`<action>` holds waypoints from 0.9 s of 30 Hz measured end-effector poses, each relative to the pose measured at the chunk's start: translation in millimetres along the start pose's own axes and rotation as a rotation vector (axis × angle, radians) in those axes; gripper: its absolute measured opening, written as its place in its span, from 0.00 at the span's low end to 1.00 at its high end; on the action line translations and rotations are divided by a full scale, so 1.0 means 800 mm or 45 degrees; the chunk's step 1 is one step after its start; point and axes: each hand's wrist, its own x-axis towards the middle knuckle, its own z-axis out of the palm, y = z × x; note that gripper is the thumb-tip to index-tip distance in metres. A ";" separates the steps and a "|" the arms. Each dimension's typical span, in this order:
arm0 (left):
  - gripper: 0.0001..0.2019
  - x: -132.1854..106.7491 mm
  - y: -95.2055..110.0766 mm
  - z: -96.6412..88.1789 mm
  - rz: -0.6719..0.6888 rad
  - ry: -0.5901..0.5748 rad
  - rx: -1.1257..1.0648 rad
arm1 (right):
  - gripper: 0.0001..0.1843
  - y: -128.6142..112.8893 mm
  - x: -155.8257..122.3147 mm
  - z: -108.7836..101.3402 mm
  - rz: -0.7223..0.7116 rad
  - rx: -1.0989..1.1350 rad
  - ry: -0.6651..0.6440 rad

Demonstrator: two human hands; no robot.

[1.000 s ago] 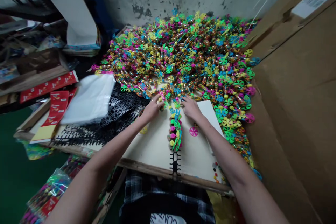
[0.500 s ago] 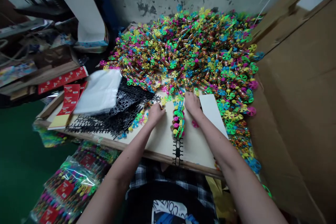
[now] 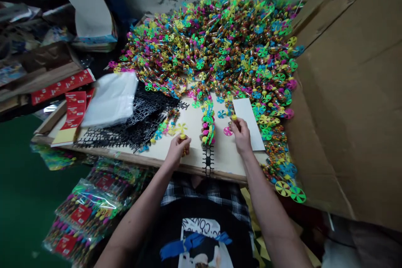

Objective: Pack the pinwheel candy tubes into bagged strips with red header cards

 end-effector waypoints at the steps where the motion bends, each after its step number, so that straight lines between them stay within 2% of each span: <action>1: 0.14 -0.011 -0.004 0.006 -0.052 -0.061 -0.002 | 0.15 0.001 -0.022 -0.003 0.038 0.048 0.003; 4: 0.18 -0.029 -0.015 0.028 -0.164 -0.184 -0.018 | 0.18 -0.002 -0.077 -0.006 0.186 0.190 -0.059; 8: 0.20 -0.031 -0.022 0.048 -0.275 -0.151 -0.118 | 0.20 -0.012 -0.112 0.005 0.253 0.382 -0.199; 15: 0.17 -0.031 -0.015 0.043 -0.376 -0.188 -0.210 | 0.13 -0.027 -0.119 0.034 0.210 0.376 -0.261; 20: 0.18 -0.030 -0.011 0.041 -0.398 -0.180 -0.217 | 0.11 -0.027 -0.122 0.037 0.176 0.338 -0.255; 27: 0.18 -0.027 -0.012 0.039 -0.446 -0.241 -0.274 | 0.12 -0.021 -0.123 0.043 0.244 0.392 -0.217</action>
